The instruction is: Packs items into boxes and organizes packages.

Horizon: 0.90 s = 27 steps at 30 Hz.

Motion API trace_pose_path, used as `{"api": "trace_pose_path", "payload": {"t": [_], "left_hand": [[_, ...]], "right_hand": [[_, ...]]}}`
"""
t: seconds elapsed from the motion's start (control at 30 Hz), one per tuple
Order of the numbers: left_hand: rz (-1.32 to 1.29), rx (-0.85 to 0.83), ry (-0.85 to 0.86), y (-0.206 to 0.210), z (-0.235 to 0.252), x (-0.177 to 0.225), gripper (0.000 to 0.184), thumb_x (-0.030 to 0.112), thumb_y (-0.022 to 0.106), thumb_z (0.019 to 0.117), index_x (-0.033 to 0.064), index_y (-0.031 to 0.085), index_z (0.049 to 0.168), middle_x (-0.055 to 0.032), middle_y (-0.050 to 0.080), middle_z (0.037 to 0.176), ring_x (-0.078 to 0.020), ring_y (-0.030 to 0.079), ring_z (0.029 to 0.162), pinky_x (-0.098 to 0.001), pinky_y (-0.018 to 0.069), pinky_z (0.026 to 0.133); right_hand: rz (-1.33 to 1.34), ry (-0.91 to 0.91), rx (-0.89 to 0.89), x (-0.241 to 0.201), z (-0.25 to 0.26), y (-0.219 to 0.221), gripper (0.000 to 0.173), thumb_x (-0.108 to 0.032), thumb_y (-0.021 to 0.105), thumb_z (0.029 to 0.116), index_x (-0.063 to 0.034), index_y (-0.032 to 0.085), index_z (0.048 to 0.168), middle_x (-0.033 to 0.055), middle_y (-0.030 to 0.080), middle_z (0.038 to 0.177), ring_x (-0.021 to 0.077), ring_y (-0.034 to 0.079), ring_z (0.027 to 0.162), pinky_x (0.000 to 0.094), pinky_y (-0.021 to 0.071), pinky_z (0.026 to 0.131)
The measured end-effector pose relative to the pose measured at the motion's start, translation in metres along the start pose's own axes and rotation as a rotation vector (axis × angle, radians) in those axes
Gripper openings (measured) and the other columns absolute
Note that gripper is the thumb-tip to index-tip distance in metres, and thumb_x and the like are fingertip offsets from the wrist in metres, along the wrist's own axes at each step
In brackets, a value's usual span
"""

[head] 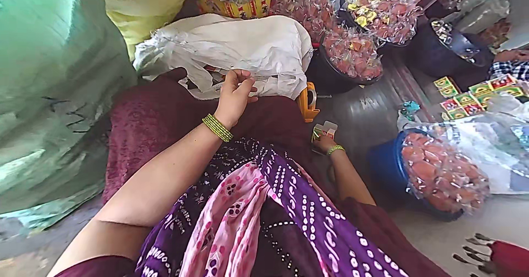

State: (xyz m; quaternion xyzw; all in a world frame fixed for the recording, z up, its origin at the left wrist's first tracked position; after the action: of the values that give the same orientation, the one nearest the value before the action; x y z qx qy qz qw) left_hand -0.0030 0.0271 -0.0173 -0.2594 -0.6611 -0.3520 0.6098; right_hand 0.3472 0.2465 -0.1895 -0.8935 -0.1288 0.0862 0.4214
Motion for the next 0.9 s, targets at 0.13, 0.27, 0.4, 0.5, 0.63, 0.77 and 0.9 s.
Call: {"api": "trace_pose_path", "payload": {"t": [0.13,0.27,0.4,0.5,0.63,0.77,0.9], "left_hand": [[-0.003,0.008,0.000,0.000,0.001,-0.001,0.033,0.022,0.053,0.1037,0.0046,0.049,0.131,-0.0130,0.061,0.121,-0.0241,0.071,0.098,-0.0430,0.0637,0.077],[0.026,-0.009,-0.017,0.001,0.001,-0.003,0.033,0.021,0.054,0.1034,0.0039,0.050,0.131,-0.0139,0.062,0.121,-0.0243,0.071,0.098,-0.0436,0.0636,0.078],[0.039,-0.045,-0.001,0.004,-0.002,-0.003,0.034,0.020,0.055,0.1029,0.0026,0.050,0.131,-0.0148,0.062,0.122,-0.0236,0.071,0.095,-0.0418,0.0635,0.077],[0.033,-0.050,0.003,0.003,-0.002,-0.003,0.033,0.021,0.056,0.1026,0.0035,0.050,0.131,-0.0139,0.061,0.123,-0.0229,0.071,0.096,-0.0418,0.0636,0.077],[0.048,-0.052,0.005,0.001,-0.001,-0.003,0.034,0.021,0.056,0.1032,0.0026,0.051,0.131,-0.0145,0.061,0.123,-0.0232,0.071,0.098,-0.0418,0.0636,0.078],[0.060,-0.057,0.000,0.001,-0.002,-0.001,0.033,0.020,0.056,0.1034,0.0022,0.051,0.130,-0.0146,0.062,0.122,-0.0232,0.071,0.097,-0.0416,0.0633,0.077],[0.082,-0.109,-0.017,0.002,0.000,-0.004,0.033,0.022,0.056,0.1036,0.0033,0.052,0.130,-0.0140,0.063,0.120,-0.0225,0.071,0.096,-0.0419,0.0629,0.078]], "right_hand": [[-0.074,0.039,0.121,-0.015,-0.020,-0.014,0.045,-0.028,0.050,0.1046,0.0075,0.060,0.131,0.0318,0.060,0.133,0.0468,0.058,0.126,0.0649,0.0464,0.103],[-0.065,0.172,0.299,-0.029,-0.051,-0.051,0.032,-0.019,0.054,0.1010,0.0054,0.067,0.117,0.0273,0.066,0.124,0.0417,0.064,0.119,0.0590,0.0511,0.098],[0.000,0.188,0.343,-0.029,-0.056,-0.064,0.031,-0.019,0.059,0.0992,0.0040,0.069,0.117,0.0260,0.066,0.124,0.0403,0.063,0.121,0.0578,0.0498,0.101],[0.037,0.178,0.392,-0.031,-0.049,-0.052,0.036,-0.029,0.064,0.0982,0.0006,0.070,0.118,0.0243,0.067,0.124,0.0395,0.064,0.120,0.0574,0.0501,0.101],[0.124,0.185,0.402,-0.032,-0.045,-0.043,0.031,-0.031,0.073,0.0910,-0.0050,0.075,0.109,0.0201,0.071,0.115,0.0376,0.066,0.114,0.0584,0.0509,0.097],[0.216,0.175,0.388,-0.023,-0.050,-0.057,0.046,-0.045,0.079,0.0874,-0.0026,0.075,0.106,0.0214,0.071,0.114,0.0384,0.065,0.114,0.0597,0.0481,0.100],[0.206,0.175,0.641,-0.033,-0.090,-0.096,0.034,-0.033,0.069,0.0955,-0.0023,0.072,0.110,0.0222,0.071,0.112,0.0396,0.066,0.112,0.0605,0.0493,0.097]]}}
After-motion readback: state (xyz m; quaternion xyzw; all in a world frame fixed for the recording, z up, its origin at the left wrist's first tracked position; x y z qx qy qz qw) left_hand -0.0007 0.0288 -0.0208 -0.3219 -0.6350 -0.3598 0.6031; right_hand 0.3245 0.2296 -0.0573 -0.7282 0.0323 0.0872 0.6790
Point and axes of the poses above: each hand's wrist, its own z-axis towards the middle knuckle, its own y-axis out of the palm, x = y × z, the point moved 2 cm from there along z, towards the middle knuckle
